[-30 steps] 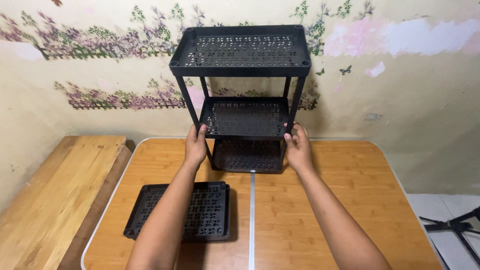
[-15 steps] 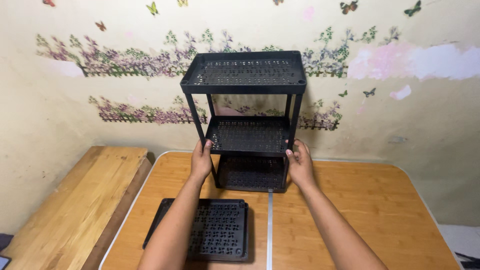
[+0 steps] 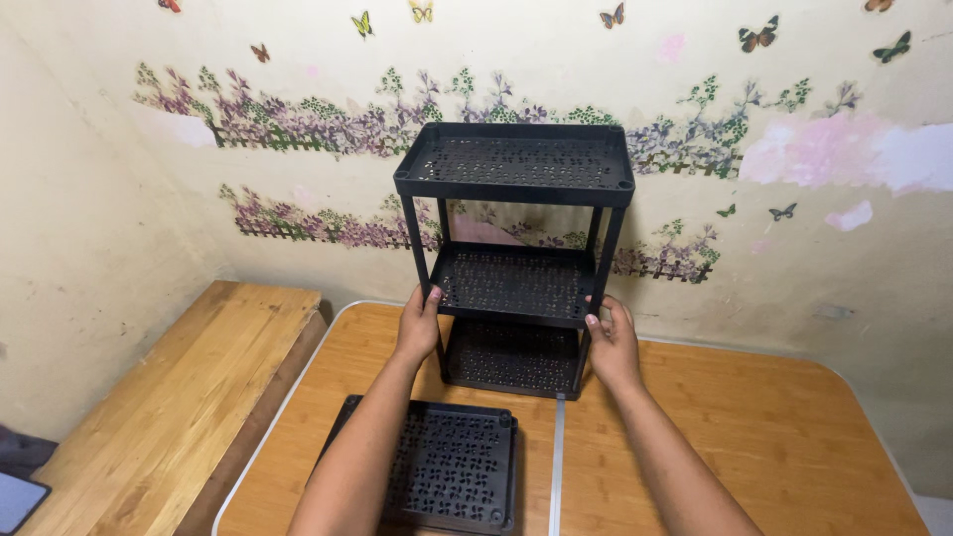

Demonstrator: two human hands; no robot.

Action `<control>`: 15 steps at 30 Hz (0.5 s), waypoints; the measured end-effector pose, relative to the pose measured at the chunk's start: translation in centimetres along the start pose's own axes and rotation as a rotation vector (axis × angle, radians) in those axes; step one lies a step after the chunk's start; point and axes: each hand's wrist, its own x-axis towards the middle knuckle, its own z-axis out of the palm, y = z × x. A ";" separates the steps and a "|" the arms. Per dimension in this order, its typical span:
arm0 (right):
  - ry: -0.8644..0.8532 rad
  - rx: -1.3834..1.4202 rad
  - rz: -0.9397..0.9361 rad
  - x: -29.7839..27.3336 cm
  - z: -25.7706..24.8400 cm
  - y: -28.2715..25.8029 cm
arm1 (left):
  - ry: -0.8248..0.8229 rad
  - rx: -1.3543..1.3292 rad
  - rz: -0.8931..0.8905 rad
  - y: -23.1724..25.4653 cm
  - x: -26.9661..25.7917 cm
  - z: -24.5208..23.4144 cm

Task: The person assembles a black plastic storage shelf by inserting vertical poles into perforated trays and connecting them into a three-tier frame. They then handle additional trays and poles, inserting poles into tray holes and arranging parts on the table.

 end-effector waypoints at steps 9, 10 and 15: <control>0.006 0.020 0.021 0.4 0.6 1.3 | -0.019 0.041 -0.020 0.3 0.4 -0.3; 0.004 0.028 0.019 0.3 0.6 1.4 | -0.023 0.046 -0.018 0.2 0.5 -0.2; -0.007 0.060 -0.032 0.5 0.7 1.5 | -0.030 0.047 0.001 -0.5 0.9 -0.2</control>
